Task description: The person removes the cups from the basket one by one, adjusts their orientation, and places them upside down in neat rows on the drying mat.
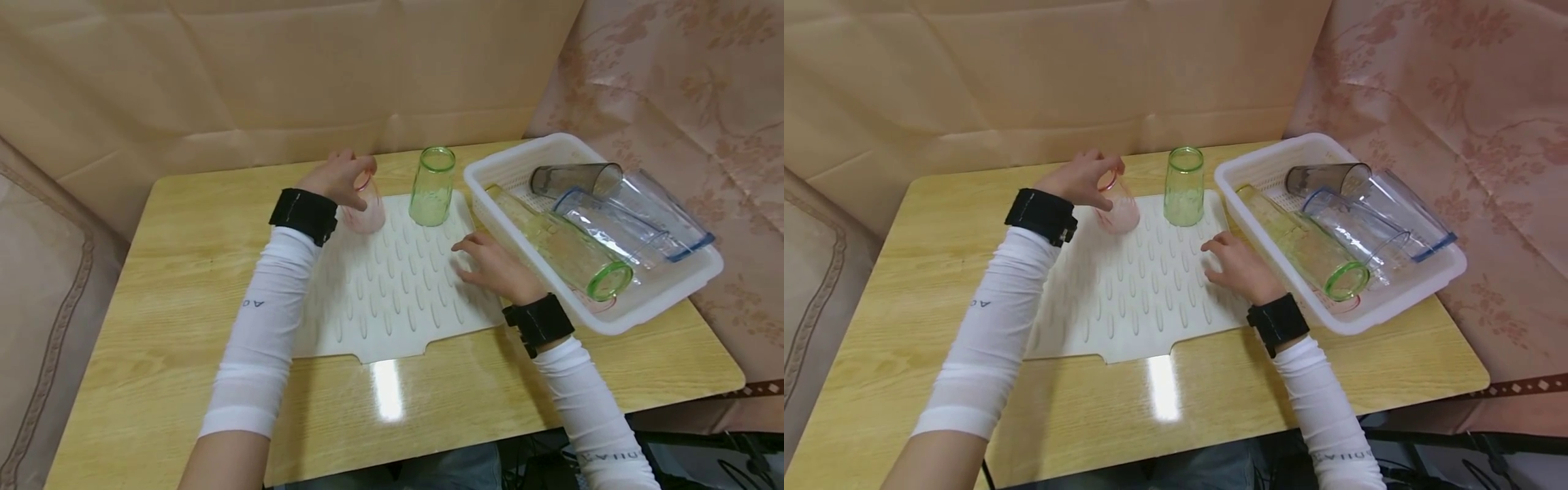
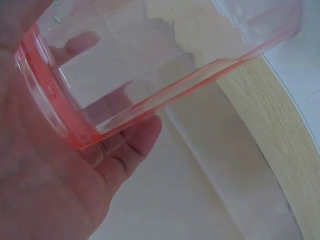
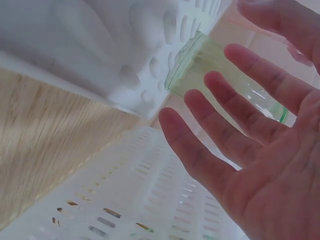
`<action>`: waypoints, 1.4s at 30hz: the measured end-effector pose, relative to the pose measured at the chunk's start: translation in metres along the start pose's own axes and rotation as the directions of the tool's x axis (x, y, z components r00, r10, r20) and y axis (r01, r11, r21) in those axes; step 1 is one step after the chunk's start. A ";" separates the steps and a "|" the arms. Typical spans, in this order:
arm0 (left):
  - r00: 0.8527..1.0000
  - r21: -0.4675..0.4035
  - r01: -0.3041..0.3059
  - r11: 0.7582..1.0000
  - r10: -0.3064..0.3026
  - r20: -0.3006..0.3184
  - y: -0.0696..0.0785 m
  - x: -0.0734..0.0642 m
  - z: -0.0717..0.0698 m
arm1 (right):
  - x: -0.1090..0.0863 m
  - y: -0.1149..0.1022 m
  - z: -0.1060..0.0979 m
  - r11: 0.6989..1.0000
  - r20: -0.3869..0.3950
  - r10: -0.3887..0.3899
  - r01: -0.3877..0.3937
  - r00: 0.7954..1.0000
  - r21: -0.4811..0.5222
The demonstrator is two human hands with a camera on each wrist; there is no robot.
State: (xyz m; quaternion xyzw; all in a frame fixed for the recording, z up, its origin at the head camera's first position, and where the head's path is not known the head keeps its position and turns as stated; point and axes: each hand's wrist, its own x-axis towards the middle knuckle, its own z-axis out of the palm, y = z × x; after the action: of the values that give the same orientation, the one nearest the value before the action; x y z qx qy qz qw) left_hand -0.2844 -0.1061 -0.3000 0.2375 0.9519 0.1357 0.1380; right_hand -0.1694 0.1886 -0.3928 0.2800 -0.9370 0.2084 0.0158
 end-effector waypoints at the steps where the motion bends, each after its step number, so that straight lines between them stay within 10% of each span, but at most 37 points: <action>1: 1.000 -0.001 0.001 1.000 -0.001 0.000 0.000 0.001 0.000 | 0.001 0.000 0.000 1.000 0.007 0.005 -0.005 1.000 0.001; 20: 0.994 -0.045 -0.002 0.999 -0.003 -0.108 -0.006 0.015 0.014 | -0.001 -0.002 0.003 0.999 0.051 0.033 -0.033 0.998 0.008; 42: 0.987 -0.160 -0.035 0.986 0.009 -0.159 -0.023 -0.010 0.007 | -0.001 -0.011 -0.003 0.999 0.094 0.038 -0.039 0.995 0.014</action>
State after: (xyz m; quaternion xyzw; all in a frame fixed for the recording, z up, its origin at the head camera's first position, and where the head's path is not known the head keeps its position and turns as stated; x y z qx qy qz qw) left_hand -0.2832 -0.1287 -0.3118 0.2244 0.9430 0.2327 0.0795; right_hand -0.1630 0.1815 -0.3862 0.2715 -0.9403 0.2025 -0.0346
